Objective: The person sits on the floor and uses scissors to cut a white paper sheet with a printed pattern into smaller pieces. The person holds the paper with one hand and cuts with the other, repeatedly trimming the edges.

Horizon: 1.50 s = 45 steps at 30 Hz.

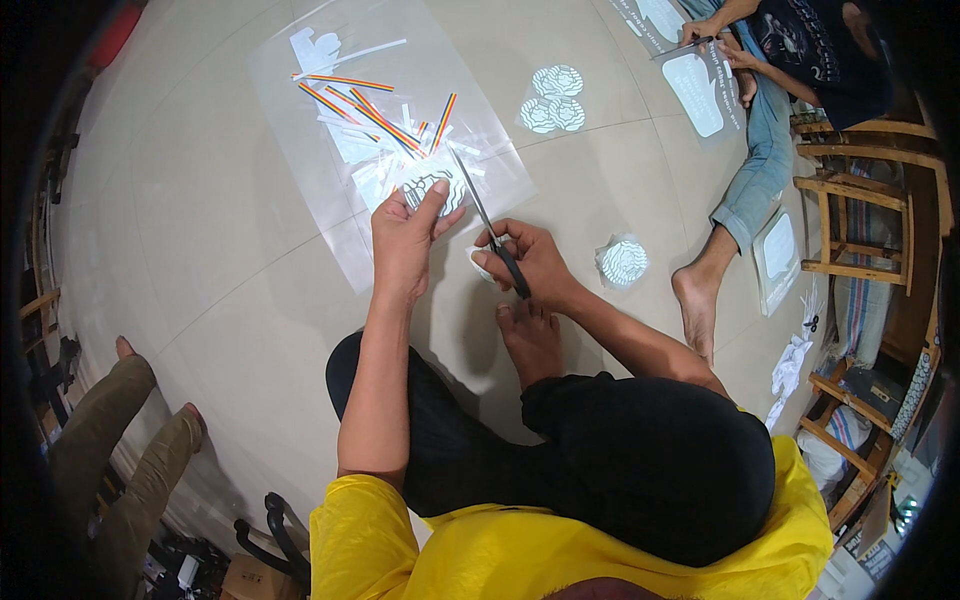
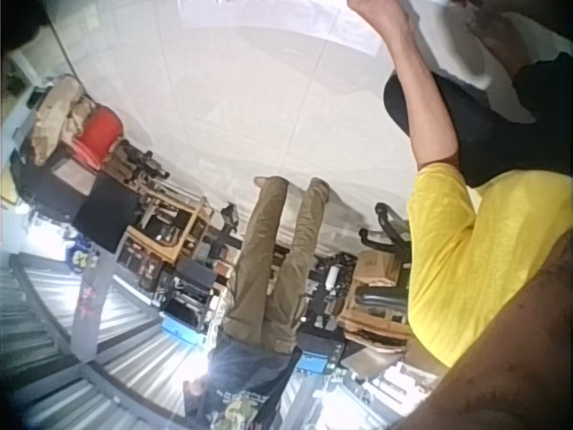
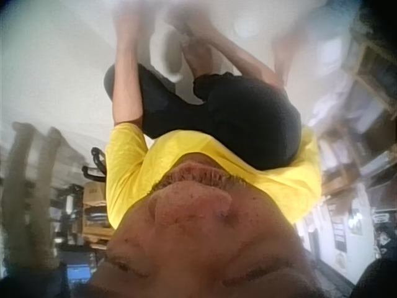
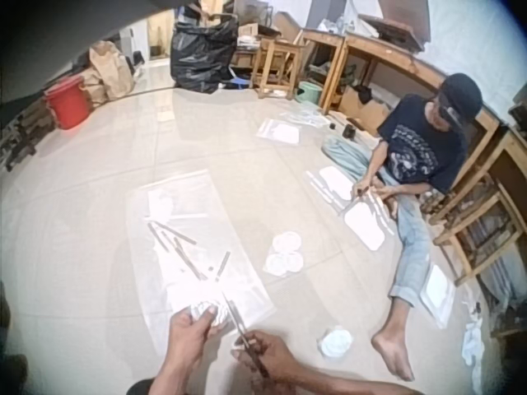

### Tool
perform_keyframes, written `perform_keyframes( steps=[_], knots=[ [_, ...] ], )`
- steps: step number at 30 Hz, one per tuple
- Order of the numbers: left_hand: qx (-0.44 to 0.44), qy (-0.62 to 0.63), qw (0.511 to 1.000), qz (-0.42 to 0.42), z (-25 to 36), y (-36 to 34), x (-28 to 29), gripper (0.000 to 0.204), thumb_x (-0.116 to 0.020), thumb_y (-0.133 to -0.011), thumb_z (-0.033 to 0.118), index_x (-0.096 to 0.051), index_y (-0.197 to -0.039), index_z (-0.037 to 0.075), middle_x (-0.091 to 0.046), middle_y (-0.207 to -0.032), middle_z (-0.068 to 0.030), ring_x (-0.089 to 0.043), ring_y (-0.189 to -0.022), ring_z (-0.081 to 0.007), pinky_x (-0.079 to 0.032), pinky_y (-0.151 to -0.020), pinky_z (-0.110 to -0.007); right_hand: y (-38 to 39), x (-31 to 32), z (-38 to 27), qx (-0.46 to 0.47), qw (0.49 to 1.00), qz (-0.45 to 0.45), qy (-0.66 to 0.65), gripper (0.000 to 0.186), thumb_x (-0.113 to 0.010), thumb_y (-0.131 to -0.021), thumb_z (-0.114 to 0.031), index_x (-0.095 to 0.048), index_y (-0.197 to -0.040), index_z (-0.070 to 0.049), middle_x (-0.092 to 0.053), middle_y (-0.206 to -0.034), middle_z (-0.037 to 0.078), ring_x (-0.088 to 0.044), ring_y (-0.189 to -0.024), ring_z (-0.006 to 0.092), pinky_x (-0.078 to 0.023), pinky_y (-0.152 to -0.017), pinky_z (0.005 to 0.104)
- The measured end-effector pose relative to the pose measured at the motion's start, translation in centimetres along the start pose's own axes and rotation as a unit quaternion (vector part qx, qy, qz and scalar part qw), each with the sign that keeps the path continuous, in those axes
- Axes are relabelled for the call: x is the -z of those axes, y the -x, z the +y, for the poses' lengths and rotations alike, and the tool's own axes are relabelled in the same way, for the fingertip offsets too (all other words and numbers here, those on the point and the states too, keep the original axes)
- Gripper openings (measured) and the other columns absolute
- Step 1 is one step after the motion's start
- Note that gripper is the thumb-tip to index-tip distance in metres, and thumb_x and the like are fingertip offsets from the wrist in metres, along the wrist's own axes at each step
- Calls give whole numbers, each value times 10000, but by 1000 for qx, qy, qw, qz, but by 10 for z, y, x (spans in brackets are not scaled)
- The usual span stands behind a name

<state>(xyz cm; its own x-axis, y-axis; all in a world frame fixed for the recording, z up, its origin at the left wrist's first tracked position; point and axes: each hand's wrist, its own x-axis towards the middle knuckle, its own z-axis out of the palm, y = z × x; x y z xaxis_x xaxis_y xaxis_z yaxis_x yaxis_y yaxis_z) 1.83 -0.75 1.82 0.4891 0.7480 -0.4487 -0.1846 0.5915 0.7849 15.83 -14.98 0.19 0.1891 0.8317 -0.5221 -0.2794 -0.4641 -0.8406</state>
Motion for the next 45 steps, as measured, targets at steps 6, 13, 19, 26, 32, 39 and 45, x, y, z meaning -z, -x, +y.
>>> perform_keyframes(
  steps=[6,13,19,26,32,39,45],
  knots=[
    [3,-5,1000,-14,-2,0,-2,287,-727,-1031,168,-682,-1257,-3,-756,-1154,-69,-740,-998,-166,-638,-939,-385,-9,3,-5,23,999,-8,-23,316,-840,-940,-216,-683,-1140,-28,-642,-689,-22,-500,-565,41,-375,-516,233],
    [13,-5,1000,-11,-2,0,-1,286,-725,-1032,169,-681,-1254,-6,-753,-1154,-67,-738,-1003,-164,-636,-941,-383,-6,1,-7,-4,1000,1,-22,285,-837,-945,-216,-692,-1107,-32,-632,-673,-21,-494,-548,42,-367,-506,234],
    [11,-8,1000,-19,-1,1,-2,286,-720,-1032,156,-678,-1246,-27,-749,-1145,-77,-739,-994,-170,-643,-936,-390,-12,3,-7,18,1000,-1,-24,274,-841,-945,-215,-692,-1094,-40,-625,-660,-24,-492,-543,36,-347,-501,228],
    [16,1,1000,-11,-1,1,-3,281,-720,-1026,133,-678,-1231,-54,-752,-1129,-95,-745,-979,-184,-656,-921,-396,-18,2,-9,13,999,-11,-40,250,-836,-950,-206,-695,-1089,-53,-611,-654,-38,-483,-546,28,-333,-504,224],
    [18,-6,1000,-8,-3,0,-2,270,-715,-1035,158,-680,-1224,-30,-747,-1136,-81,-741,-981,-179,-644,-930,-369,-22,1,-14,31,999,-6,-28,272,-843,-943,-227,-701,-1093,-51,-613,-663,-40,-491,-544,27,-329,-500,216],
    [15,6,1000,-6,3,3,-5,284,-701,-1045,161,-662,-1246,-36,-752,-1134,-82,-753,-964,-191,-654,-913,-360,-32,7,-19,42,998,-19,-37,264,-827,-956,-223,-691,-1088,-40,-630,-672,-21,-520,-550,34,-363,-500,215],
    [30,131,991,-2,-3,-7,6,436,-555,-1123,313,-542,-1419,-7,-672,-1322,-102,-683,-1203,-210,-592,-1035,-423,-35,10,-19,70,995,58,-53,341,-803,-970,-191,-634,-1208,-14,-713,-815,48,-630,-672,77,-493,-614,232]
  ],
)
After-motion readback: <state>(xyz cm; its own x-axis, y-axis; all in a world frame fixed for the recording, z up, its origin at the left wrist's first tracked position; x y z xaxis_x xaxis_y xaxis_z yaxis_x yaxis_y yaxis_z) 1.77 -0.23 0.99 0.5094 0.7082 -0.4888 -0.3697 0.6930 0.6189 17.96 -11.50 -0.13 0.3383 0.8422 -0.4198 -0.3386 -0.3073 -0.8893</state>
